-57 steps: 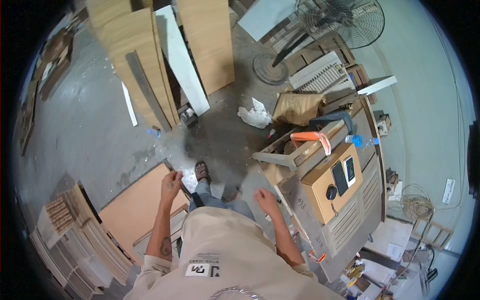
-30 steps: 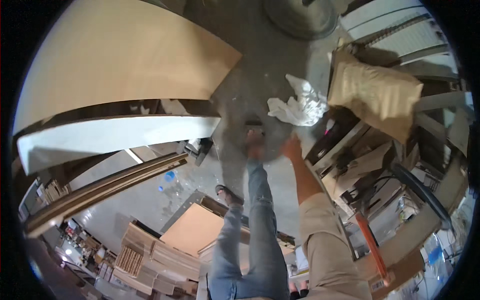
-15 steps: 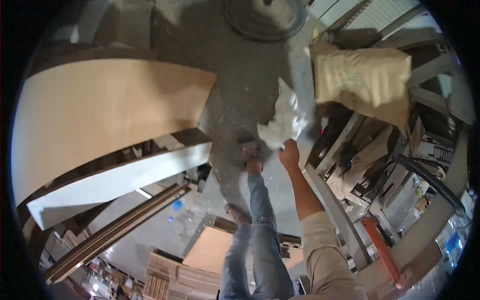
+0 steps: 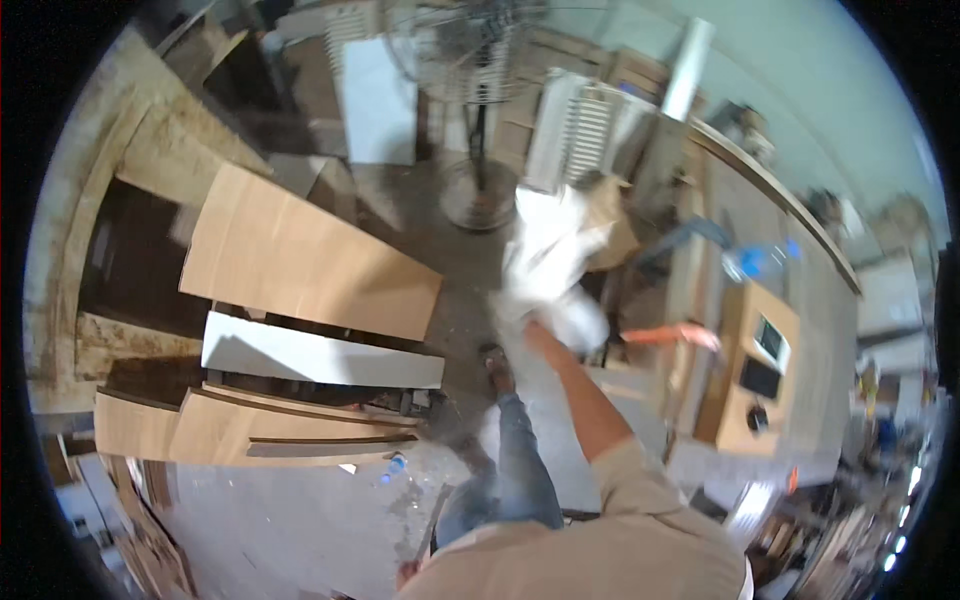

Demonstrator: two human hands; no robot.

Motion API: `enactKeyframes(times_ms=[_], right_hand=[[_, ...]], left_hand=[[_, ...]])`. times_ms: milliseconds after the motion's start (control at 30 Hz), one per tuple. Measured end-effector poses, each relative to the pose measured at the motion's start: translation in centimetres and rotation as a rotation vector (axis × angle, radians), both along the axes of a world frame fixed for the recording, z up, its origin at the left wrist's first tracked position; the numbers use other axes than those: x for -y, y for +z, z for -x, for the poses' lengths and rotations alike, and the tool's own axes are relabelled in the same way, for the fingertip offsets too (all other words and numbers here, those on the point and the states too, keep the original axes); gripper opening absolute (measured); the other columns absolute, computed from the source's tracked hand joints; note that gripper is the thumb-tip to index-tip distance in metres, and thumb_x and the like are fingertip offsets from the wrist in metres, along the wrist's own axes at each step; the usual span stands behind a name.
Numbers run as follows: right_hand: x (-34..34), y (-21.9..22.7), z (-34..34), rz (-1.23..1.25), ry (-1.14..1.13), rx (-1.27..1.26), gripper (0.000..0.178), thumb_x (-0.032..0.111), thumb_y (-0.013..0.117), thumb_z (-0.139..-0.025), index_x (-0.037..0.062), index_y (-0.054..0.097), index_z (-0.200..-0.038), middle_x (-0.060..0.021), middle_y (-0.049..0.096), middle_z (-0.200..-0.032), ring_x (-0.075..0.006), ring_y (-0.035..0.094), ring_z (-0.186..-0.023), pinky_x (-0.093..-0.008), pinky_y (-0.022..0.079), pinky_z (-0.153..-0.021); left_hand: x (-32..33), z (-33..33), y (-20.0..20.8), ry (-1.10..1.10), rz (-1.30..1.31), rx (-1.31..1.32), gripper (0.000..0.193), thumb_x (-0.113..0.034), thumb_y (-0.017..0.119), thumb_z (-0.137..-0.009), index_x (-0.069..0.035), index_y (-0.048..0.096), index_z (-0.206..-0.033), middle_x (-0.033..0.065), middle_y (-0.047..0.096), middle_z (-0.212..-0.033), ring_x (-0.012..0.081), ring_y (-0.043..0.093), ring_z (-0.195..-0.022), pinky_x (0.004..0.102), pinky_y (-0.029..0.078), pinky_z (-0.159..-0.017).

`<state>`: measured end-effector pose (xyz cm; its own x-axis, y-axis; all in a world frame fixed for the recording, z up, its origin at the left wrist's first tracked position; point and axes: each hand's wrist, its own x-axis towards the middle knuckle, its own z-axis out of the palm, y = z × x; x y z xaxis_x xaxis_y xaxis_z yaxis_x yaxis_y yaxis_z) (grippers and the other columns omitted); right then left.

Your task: The person picks up a cloth from the floor, wipes wooden slatted panels with the cloth by hand, and turns and moves the wooden panels.

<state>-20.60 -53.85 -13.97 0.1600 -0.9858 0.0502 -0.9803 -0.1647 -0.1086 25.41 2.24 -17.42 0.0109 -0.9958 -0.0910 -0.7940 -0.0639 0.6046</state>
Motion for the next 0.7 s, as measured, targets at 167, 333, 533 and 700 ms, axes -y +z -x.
enactKeyframes(times_ms=[167, 333, 533, 700], right_hand=[[-7.4, 18.5, -10.0, -0.095, -0.294, 0.925, 0.021, 0.013, 0.060, -0.076, -0.0010, 0.063, -0.091, -0.0231, 0.064, -0.095, -0.0393, 0.060, -0.094, -0.0492, 0.045, -0.083], [-18.4, 25.7, -8.5, -0.348, 0.052, 0.820, 0.021, 0.013, 0.060, -0.076, -0.0059, 0.061, -0.085, -0.0268, 0.062, -0.083, -0.0417, 0.060, -0.085, -0.0475, 0.045, -0.079], [-37.4, 34.2, 3.8, -0.375, -0.581, 1.718, 0.026, 0.023, 0.061, -0.089, 0.0032, 0.066, -0.105, 0.0023, 0.061, -0.084, -0.0061, 0.052, -0.071, -0.0243, 0.043, -0.060], [-50.0, 36.6, 7.6, -0.343, -0.673, 1.714, 0.024, 0.024, 0.062, -0.090, 0.0034, 0.067, -0.101, 0.0028, 0.059, -0.077, -0.0085, 0.051, -0.067, -0.0237, 0.042, -0.056]], left_hand=[[15.5, -4.6, 12.7, 0.682, -0.437, -0.734, 0.048, -0.050, 0.052, -0.091, -0.006, 0.056, -0.111, 0.0112, 0.063, -0.086, 0.0177, 0.063, -0.074, 0.0284, 0.051, -0.060], [25.6, -2.1, 14.2, 0.345, -0.038, -0.879, 0.047, -0.040, 0.056, -0.090, 0.001, 0.053, -0.113, 0.0157, 0.059, -0.096, 0.0257, 0.059, -0.081, 0.0362, 0.051, -0.071], [33.8, 9.0, 21.3, -0.048, -0.466, -0.931, 0.046, -0.041, 0.051, -0.091, 0.002, 0.056, -0.109, 0.0162, 0.060, -0.098, 0.0261, 0.058, -0.086, 0.0358, 0.049, -0.077], [32.4, 23.2, 27.9, -0.344, -0.339, -0.725, 0.035, -0.034, 0.048, -0.097, -0.001, 0.060, -0.105, 0.0078, 0.062, -0.092, 0.0153, 0.058, -0.080, 0.0298, 0.048, -0.069]])
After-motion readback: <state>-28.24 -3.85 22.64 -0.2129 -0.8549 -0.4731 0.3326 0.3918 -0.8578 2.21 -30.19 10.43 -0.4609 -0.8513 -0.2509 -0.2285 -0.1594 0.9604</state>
